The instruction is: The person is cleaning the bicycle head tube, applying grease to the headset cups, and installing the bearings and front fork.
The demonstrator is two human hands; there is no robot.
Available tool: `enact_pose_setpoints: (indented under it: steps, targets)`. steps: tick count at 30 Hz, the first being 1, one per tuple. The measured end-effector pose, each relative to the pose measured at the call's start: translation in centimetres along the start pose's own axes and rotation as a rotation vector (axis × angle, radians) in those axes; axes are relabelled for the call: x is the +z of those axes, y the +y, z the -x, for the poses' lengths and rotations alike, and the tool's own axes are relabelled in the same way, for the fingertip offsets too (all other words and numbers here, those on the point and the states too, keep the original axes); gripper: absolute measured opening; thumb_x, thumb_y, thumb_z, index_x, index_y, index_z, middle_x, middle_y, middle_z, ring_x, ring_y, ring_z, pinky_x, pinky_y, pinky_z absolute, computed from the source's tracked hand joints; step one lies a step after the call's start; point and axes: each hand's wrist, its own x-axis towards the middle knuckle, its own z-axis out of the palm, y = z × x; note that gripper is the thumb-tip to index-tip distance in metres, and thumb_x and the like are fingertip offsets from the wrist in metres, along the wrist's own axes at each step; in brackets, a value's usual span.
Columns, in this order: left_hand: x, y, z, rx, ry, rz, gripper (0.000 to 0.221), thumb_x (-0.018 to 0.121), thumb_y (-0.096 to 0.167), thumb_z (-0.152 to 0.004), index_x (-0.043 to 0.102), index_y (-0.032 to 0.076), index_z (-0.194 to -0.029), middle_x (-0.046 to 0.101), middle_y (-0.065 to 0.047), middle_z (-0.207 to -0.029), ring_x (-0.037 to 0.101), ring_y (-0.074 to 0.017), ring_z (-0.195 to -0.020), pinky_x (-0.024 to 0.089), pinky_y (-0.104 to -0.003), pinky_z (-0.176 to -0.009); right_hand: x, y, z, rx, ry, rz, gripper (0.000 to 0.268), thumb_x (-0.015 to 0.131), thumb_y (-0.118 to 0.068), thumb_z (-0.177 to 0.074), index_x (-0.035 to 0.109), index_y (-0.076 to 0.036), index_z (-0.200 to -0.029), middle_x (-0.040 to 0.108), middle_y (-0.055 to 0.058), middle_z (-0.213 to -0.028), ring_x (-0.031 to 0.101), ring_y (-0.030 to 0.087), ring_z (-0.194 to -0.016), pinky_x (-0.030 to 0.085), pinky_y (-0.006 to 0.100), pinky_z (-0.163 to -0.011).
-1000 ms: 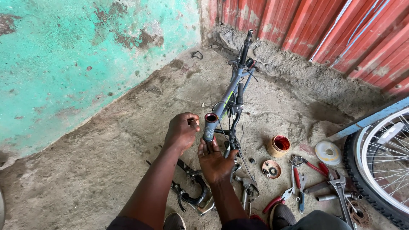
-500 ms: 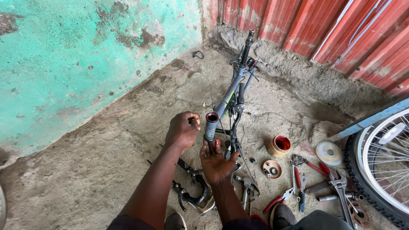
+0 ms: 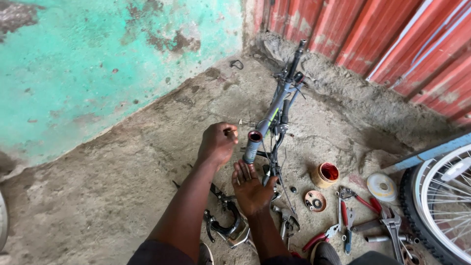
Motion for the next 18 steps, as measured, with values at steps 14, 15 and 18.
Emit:
enact_pose_setpoints:
  steps: [14, 15, 18]
  targets:
    - [-1.1, 0.8, -0.1, 0.049, 0.076, 0.029, 0.021, 0.058, 0.022, -0.092, 0.079, 0.02, -0.091, 0.075, 0.0, -0.074, 0.077, -0.0226, -0.084, 0.062, -0.036, -0.078, 0.5, 1.2, -0.8, 0.017, -0.076, 0.122, 0.092, 0.011, -0.084, -0.089, 0.059, -0.011, -0.119, 0.061, 0.016, -0.136, 0.058, 0.032, -0.127, 0.046, 0.046, -0.104]
    - [-1.6, 2.0, 0.9, 0.015, 0.046, 0.041, 0.024, 0.057, 0.021, -0.093, 0.079, 0.017, -0.103, 0.077, -0.001, -0.078, 0.078, -0.0227, -0.09, 0.063, -0.038, -0.079, 0.5, 1.3, -0.7, 0.008, -0.071, 0.122, 0.092, 0.01, -0.084, -0.089, 0.06, -0.012, -0.118, 0.061, 0.015, -0.137, 0.056, 0.032, -0.128, 0.046, 0.045, -0.104]
    - [-0.6, 0.3, -1.2, 0.04, 0.042, 0.092, 0.026, 0.056, 0.016, -0.097, 0.078, 0.01, -0.108, 0.077, -0.007, -0.081, 0.077, -0.0271, -0.086, 0.063, -0.04, -0.078, 0.0, 1.2, -1.3, 0.007, -0.076, 0.113, 0.092, 0.011, -0.085, -0.088, 0.06, -0.012, -0.116, 0.061, 0.015, -0.135, 0.057, 0.032, -0.128, 0.046, 0.045, -0.104]
